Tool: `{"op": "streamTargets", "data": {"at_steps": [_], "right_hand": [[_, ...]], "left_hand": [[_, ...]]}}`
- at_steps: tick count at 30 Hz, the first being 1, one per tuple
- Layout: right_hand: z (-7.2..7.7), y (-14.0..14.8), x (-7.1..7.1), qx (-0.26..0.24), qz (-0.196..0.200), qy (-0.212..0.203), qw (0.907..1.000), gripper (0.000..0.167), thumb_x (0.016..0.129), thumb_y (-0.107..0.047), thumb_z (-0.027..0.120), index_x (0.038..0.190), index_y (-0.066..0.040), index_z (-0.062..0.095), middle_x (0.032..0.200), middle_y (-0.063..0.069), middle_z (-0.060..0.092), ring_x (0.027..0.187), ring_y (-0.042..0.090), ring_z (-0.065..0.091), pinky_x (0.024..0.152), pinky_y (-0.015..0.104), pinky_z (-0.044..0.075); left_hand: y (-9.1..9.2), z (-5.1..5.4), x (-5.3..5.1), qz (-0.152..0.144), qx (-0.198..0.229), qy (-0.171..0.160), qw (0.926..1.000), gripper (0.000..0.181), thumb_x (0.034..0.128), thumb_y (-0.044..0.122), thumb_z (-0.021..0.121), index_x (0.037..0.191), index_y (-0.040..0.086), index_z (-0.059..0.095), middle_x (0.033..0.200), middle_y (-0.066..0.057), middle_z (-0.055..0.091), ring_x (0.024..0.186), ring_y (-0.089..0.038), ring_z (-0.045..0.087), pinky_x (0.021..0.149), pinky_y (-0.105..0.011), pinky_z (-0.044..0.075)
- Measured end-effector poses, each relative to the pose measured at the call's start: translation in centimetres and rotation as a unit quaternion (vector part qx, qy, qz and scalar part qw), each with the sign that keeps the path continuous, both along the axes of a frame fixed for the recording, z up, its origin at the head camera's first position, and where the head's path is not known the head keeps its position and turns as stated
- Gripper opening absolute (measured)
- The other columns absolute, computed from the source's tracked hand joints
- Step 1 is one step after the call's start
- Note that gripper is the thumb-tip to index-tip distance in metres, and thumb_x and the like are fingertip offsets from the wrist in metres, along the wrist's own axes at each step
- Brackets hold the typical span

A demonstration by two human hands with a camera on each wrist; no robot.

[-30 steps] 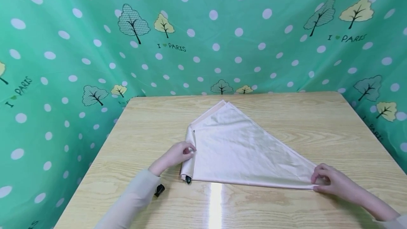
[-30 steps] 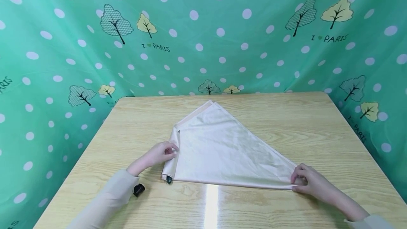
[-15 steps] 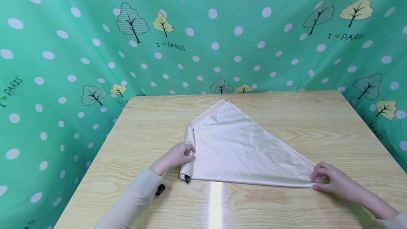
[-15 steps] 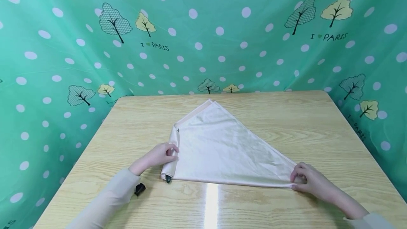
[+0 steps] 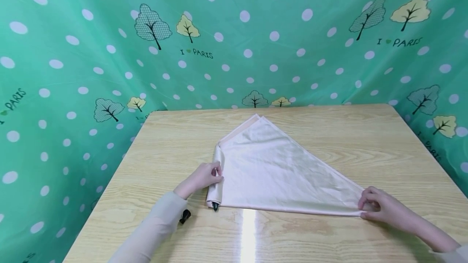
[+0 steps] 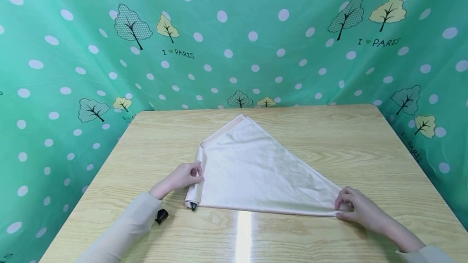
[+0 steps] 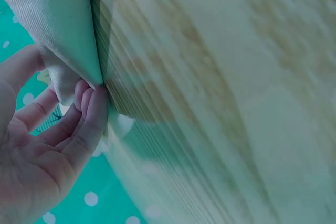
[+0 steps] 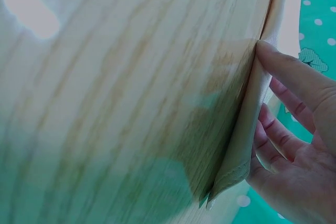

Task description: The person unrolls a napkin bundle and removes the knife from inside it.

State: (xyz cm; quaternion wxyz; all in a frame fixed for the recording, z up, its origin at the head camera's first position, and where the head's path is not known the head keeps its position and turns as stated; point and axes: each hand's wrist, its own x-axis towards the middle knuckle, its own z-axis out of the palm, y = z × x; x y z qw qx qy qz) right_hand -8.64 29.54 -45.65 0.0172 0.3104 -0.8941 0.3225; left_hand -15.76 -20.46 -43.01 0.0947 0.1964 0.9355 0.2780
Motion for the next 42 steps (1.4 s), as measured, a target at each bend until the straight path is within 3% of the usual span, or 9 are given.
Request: {"op": "streamTargets", "data": {"at_steps": [8,15,21,27,34,42], "right_hand": [[0.3,0.0,0.0,0.025,-0.015,-0.037,0.9989,0.021,0.067,-0.013,0.074,0.076,-0.019,0.056,0.082,-0.011,0.044,0.070,-0.004,0.038,0.054,0.020,0.035],[0.8,0.0,0.0,0.052,-0.037,-0.078,0.9949,0.019,0.069,-0.019,0.073,0.077,-0.017,0.056,0.083,-0.010,0.045,0.072,-0.005,0.038,0.056,0.020,0.037],[0.6,-0.1,0.0,0.035,-0.019,-0.042,0.9983,0.019,0.068,-0.015,0.074,0.076,-0.018,0.057,0.081,-0.011,0.044,0.070,-0.004,0.037,0.054,0.020,0.035],[0.4,-0.1,0.0,0.020,-0.010,-0.021,0.9995,0.022,0.066,-0.012,0.075,0.076,-0.019,0.056,0.081,-0.012,0.045,0.069,-0.004,0.038,0.053,0.019,0.034],[0.3,0.0,-0.2,0.001,0.005,-0.006,1.0000,0.025,0.065,-0.008,0.075,0.076,-0.019,0.056,0.080,-0.011,0.045,0.069,-0.004,0.038,0.052,0.019,0.033],[0.4,0.0,-0.1,0.001,0.009,-0.021,0.9997,0.023,0.066,-0.008,0.074,0.076,-0.018,0.056,0.080,-0.011,0.045,0.069,-0.003,0.038,0.052,0.019,0.034]], "left_hand": [[-0.5,-0.2,-0.1,0.025,0.017,-0.006,0.9995,0.012,0.0690,0.005,0.066,0.073,0.007,0.055,0.059,0.004,0.046,0.052,-0.008,0.041,0.048,-0.020,0.036],[-1.2,-0.1,0.0,0.083,0.055,-0.041,0.9942,0.013,0.0684,0.001,0.066,0.076,0.006,0.057,0.061,0.001,0.045,0.055,-0.010,0.041,0.050,-0.022,0.036],[-2.6,0.1,0.2,0.114,0.120,-0.084,0.9826,0.019,0.0712,-0.002,0.062,0.090,-0.001,0.058,0.061,-0.001,0.046,0.052,-0.010,0.040,0.048,-0.021,0.036],[-3.6,0.2,0.7,0.147,0.185,-0.126,0.9634,0.033,0.0750,-0.008,0.058,0.106,-0.012,0.048,0.065,-0.004,0.046,0.053,-0.010,0.042,0.047,-0.019,0.039],[-3.8,0.0,0.7,0.222,0.196,-0.148,0.9436,0.036,0.0745,-0.010,0.058,0.109,-0.012,0.048,0.076,-0.009,0.052,0.057,-0.011,0.049,0.051,-0.022,0.047],[-3.8,-0.2,0.8,0.239,0.179,-0.138,0.9443,0.034,0.0733,-0.009,0.061,0.106,-0.010,0.052,0.080,-0.012,0.052,0.060,-0.013,0.051,0.054,-0.026,0.051]]}}
